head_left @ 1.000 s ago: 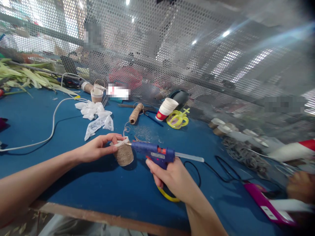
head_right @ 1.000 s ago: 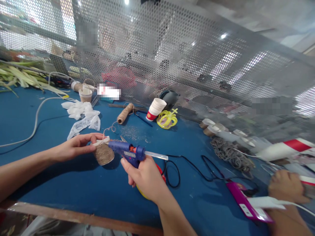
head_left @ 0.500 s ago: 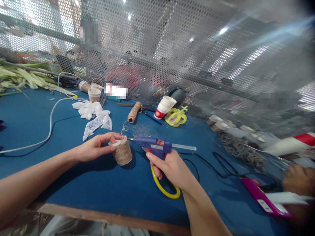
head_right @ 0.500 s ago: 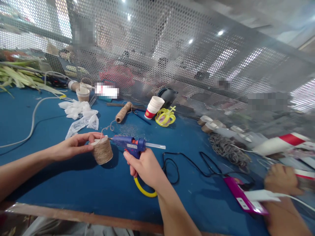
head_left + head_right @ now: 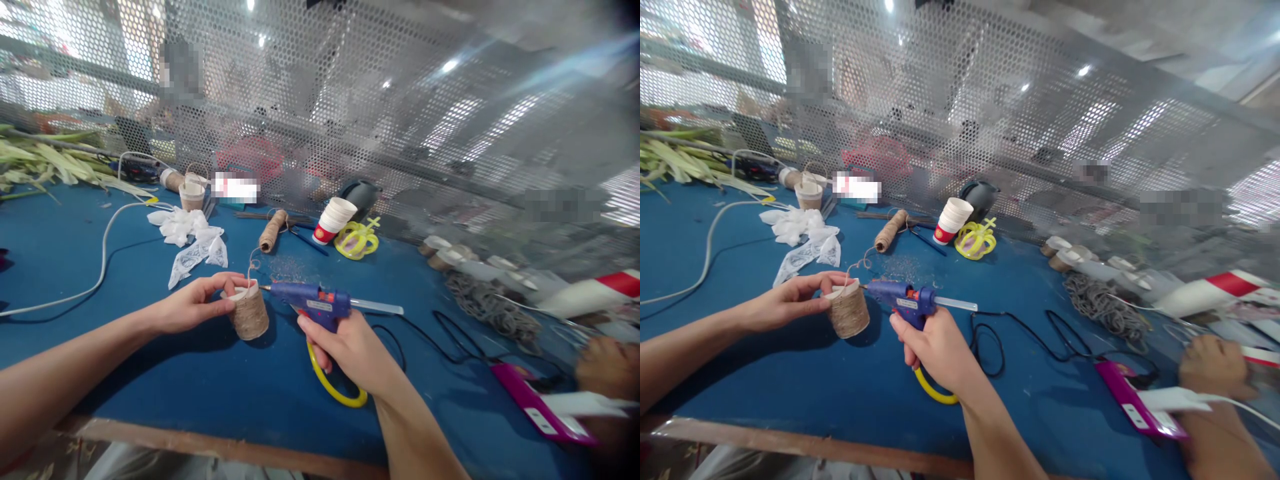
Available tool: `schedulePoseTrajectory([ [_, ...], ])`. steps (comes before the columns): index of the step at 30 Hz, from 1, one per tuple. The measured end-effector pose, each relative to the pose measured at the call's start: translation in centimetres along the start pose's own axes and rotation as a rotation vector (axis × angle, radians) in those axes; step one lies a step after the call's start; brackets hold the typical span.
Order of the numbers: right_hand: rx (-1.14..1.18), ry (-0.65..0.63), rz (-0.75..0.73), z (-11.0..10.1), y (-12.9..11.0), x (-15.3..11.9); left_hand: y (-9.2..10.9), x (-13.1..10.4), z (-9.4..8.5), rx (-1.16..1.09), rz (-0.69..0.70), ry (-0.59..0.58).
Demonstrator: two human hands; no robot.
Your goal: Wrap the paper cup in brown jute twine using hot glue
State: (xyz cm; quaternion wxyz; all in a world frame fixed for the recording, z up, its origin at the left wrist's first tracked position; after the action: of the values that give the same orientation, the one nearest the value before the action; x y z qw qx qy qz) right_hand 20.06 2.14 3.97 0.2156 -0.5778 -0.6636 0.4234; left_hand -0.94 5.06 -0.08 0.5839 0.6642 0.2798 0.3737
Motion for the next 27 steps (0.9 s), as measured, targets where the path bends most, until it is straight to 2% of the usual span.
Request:
schedulePoseTrajectory([
  [27, -0.039, 0.005, -0.025, 0.12, -0.27, -0.81, 0.08, 0.01, 0.09, -0.032, -0.005, 0.011],
])
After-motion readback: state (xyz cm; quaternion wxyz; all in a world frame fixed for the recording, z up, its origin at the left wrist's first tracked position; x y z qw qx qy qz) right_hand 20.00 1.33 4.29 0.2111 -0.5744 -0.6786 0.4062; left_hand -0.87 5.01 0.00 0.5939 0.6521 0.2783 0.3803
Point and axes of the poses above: each hand's wrist, its own x-axis towards the middle knuckle, its own z-axis out of the palm, y = z × x, the point moved 4 cm from there along x, towards the middle knuckle, and after that the axes turned 2 degrees about -x, right-handed, at the moved point
